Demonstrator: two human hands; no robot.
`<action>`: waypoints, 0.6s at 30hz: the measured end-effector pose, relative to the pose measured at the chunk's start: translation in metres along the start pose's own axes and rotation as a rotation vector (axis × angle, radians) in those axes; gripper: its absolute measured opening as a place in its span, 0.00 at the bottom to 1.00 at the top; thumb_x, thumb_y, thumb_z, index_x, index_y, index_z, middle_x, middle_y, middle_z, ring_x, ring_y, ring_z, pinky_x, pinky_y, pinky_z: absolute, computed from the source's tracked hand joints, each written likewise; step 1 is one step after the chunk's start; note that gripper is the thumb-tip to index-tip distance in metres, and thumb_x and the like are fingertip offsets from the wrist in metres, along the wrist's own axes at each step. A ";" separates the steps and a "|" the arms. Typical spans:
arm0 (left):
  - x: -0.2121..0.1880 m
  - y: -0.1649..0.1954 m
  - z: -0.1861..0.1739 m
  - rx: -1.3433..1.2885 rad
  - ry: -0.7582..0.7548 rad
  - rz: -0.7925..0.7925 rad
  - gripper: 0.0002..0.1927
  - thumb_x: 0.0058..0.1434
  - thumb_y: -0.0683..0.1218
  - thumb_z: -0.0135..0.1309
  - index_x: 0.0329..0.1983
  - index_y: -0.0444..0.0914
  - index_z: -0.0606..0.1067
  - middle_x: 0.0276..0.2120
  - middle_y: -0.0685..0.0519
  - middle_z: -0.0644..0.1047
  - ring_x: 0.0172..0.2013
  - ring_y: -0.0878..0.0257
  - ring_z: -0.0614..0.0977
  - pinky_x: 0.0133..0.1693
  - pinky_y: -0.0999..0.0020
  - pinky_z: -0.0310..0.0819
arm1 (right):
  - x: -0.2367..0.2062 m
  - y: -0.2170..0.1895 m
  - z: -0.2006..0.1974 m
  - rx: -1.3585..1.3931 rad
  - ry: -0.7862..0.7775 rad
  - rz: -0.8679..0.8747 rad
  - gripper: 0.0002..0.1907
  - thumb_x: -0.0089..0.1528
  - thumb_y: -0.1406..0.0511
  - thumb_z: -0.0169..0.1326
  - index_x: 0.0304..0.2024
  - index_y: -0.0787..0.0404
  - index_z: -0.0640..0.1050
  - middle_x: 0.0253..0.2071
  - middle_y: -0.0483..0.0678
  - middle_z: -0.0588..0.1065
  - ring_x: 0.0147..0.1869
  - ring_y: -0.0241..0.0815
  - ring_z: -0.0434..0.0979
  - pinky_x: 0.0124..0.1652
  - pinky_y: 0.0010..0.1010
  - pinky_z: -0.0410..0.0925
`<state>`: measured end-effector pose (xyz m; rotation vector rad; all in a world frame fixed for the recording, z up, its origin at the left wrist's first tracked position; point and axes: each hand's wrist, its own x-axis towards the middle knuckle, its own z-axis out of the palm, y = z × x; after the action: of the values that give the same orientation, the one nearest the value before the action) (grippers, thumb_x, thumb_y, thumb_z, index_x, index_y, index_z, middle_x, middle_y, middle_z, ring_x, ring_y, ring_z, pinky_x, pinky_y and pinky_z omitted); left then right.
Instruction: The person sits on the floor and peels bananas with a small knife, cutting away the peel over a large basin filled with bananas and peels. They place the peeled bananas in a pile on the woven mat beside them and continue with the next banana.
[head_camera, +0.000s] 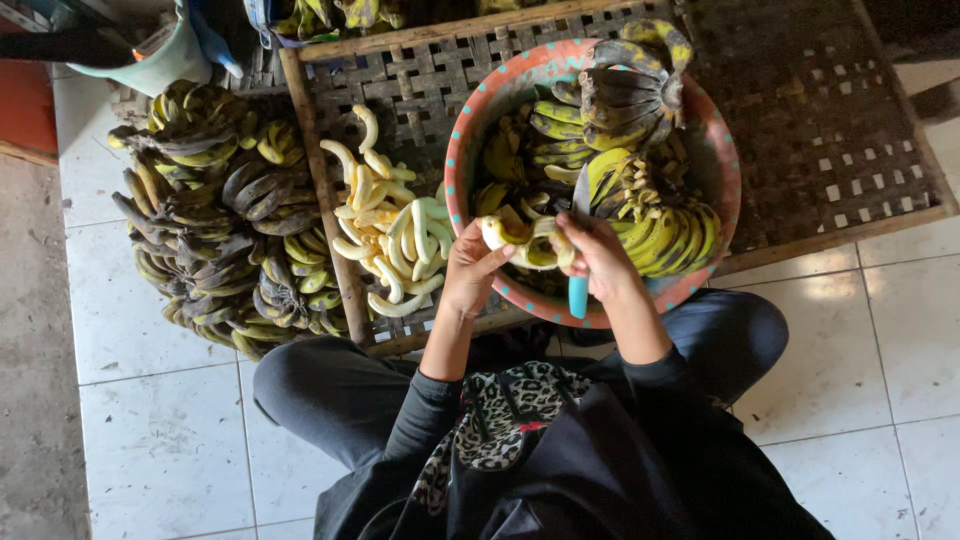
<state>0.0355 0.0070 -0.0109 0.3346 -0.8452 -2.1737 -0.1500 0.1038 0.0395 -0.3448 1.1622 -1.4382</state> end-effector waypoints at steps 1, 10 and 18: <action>-0.001 -0.002 -0.002 -0.034 -0.023 -0.005 0.20 0.64 0.35 0.60 0.58 0.32 0.71 0.53 0.49 0.79 0.55 0.62 0.80 0.61 0.65 0.74 | 0.001 0.002 -0.003 -0.020 -0.009 -0.023 0.14 0.66 0.58 0.57 0.30 0.59 0.76 0.20 0.37 0.69 0.16 0.25 0.59 0.17 0.21 0.53; -0.009 -0.021 0.007 0.399 0.348 0.245 0.22 0.64 0.37 0.58 0.62 0.32 0.70 0.53 0.54 0.78 0.53 0.67 0.80 0.55 0.73 0.76 | 0.011 0.004 0.000 -0.722 0.488 -0.524 0.13 0.71 0.60 0.59 0.41 0.65 0.79 0.29 0.41 0.71 0.27 0.28 0.64 0.28 0.24 0.58; -0.017 -0.019 0.016 0.489 0.175 0.193 0.16 0.71 0.37 0.55 0.60 0.33 0.70 0.50 0.53 0.77 0.51 0.67 0.77 0.53 0.75 0.72 | 0.002 0.018 0.036 -0.864 0.092 -0.683 0.16 0.61 0.65 0.67 0.49 0.65 0.83 0.33 0.43 0.75 0.30 0.32 0.66 0.31 0.26 0.63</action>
<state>0.0288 0.0366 -0.0121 0.6452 -1.2484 -1.7143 -0.1121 0.0899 0.0408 -1.3913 1.8161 -1.4353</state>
